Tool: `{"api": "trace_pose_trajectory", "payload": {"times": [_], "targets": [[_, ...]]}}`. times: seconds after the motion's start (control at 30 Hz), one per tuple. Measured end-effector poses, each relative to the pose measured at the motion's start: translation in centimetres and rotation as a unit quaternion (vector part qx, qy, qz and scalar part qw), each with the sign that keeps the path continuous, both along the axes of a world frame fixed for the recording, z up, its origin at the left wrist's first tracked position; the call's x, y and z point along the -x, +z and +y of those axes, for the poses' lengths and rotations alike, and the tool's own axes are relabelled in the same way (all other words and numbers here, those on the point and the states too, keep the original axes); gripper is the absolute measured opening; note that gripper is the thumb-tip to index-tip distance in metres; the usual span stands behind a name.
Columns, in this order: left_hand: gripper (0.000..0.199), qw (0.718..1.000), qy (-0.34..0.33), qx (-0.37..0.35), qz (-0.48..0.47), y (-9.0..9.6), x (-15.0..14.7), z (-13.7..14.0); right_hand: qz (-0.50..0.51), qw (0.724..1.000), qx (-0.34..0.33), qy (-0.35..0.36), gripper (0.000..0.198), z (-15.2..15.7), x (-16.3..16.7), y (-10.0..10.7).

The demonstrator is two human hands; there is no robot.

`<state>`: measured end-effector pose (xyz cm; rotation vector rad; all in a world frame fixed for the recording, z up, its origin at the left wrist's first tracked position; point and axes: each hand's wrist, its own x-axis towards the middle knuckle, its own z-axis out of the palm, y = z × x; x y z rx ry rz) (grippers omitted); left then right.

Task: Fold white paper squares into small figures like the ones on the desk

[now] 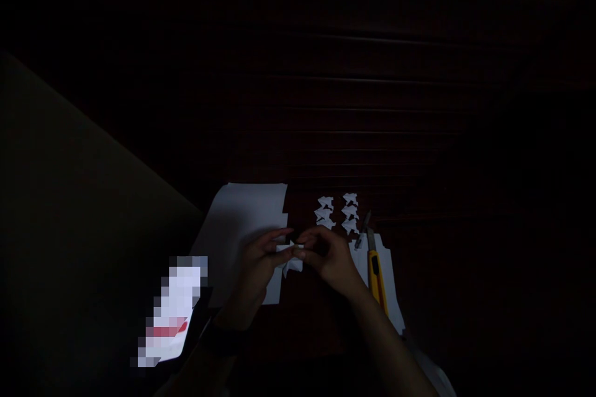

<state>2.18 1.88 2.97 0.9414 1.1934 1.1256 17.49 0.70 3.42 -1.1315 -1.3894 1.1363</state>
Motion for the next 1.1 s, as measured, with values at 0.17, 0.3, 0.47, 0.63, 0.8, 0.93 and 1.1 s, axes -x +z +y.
{"api": "trace_pose_trajectory", "payload": {"times": [0.17, 0.3, 0.47, 0.63, 0.8, 0.93, 1.1], "targets": [[0.036, 0.998, 0.047, -0.031, 0.013, 0.0, 0.0, 0.2, 0.004, 1.0, 0.016, 0.006, 0.028, 0.2, 0.1, -0.8], [0.029, 0.998, 0.05, -0.027, 0.015, -0.2, -0.2, 0.3, -0.021, 1.0, 0.008, -0.013, 0.015, 0.3, 0.0, -1.3], [0.029, 0.996, 0.062, -0.041, 0.052, -0.3, -0.3, 0.3, -0.022, 0.999, 0.028, -0.001, 0.012, 0.2, 0.0, -1.1], [0.033, 0.996, 0.04, -0.052, 0.055, -0.1, -0.3, 0.3, 0.009, 0.999, 0.046, -0.022, 0.011, 0.5, 0.1, -1.3], [0.054, 0.999, -0.016, -0.028, 0.028, 0.3, -0.1, 0.1, 0.094, 0.989, 0.099, -0.064, 0.018, 0.7, -0.1, -1.6], [0.059, 0.999, -0.048, 0.002, -0.017, 0.2, 0.1, 0.0, 0.13, 0.982, 0.122, -0.065, 0.018, 0.6, -0.1, -1.5], [0.049, 0.998, -0.045, 0.006, -0.049, 0.2, 0.3, -0.1, 0.125, 0.984, 0.127, -0.028, 0.019, 0.4, -0.2, -1.4]]}}
